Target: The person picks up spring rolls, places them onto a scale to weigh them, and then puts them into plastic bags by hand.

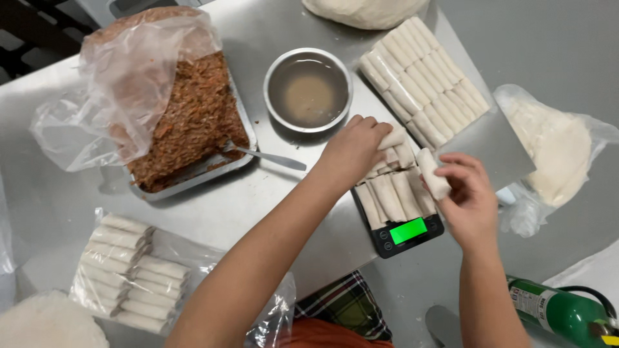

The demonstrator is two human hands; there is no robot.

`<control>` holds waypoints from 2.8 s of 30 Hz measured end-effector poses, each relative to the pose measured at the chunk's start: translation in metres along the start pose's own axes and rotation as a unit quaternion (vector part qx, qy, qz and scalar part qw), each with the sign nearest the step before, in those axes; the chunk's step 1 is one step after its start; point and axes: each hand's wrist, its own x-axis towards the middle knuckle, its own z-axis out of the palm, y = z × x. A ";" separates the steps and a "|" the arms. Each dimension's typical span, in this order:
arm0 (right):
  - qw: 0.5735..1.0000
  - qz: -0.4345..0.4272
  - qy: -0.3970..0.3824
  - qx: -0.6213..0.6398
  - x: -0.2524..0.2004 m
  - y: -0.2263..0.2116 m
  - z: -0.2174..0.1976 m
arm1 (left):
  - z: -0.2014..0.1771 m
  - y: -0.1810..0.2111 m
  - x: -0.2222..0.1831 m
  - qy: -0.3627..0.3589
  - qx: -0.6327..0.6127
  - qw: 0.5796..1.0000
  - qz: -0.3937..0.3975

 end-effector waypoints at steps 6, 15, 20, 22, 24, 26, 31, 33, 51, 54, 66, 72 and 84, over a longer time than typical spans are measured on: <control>0.912 0.086 0.036 0.399 -0.058 0.002 0.003 | -0.045 0.022 -0.033 -0.050 -0.285 0.952 -0.099; 0.760 0.191 -0.067 0.618 -0.097 -0.021 0.052 | -0.069 0.064 -0.132 -0.074 -0.630 0.767 -0.095; 0.666 0.227 -0.150 0.694 -0.110 -0.066 0.074 | -0.069 0.075 -0.172 0.087 -0.710 0.691 -0.104; 0.656 0.231 -0.152 0.702 -0.117 -0.062 0.081 | -0.059 0.077 -0.185 0.147 -0.685 0.698 -0.147; 0.646 0.234 -0.158 0.709 -0.120 -0.064 0.087 | -0.043 0.079 -0.198 0.208 -0.655 0.701 -0.189; 0.676 0.220 -0.154 0.686 -0.120 -0.070 0.092 | -0.020 0.079 -0.212 0.215 -0.663 0.667 -0.262; 0.766 0.264 -0.113 0.575 -0.121 -0.102 0.094 | -0.042 0.108 -0.229 0.177 -0.613 0.723 -0.266; 0.801 0.296 -0.100 0.510 -0.125 -0.106 0.094 | -0.045 0.111 -0.234 0.169 -0.586 0.747 -0.264; 0.827 0.196 0.037 0.526 -0.176 -0.002 0.055 | 0.000 0.169 -0.217 0.038 -0.170 0.984 0.026; 0.801 0.330 0.115 0.487 -0.194 0.031 0.035 | -0.013 0.148 -0.176 -0.162 0.070 0.984 0.010; 0.812 0.314 0.128 0.475 -0.183 0.022 0.026 | -0.006 0.090 -0.088 -0.102 -0.209 0.915 -0.331; 0.808 0.326 0.078 0.484 -0.159 -0.009 0.042 | -0.030 0.088 -0.157 -0.058 -0.539 0.799 -0.260; 0.872 0.233 -0.084 0.423 -0.153 -0.090 0.094 | -0.065 0.123 -0.264 0.162 -0.212 0.963 -0.049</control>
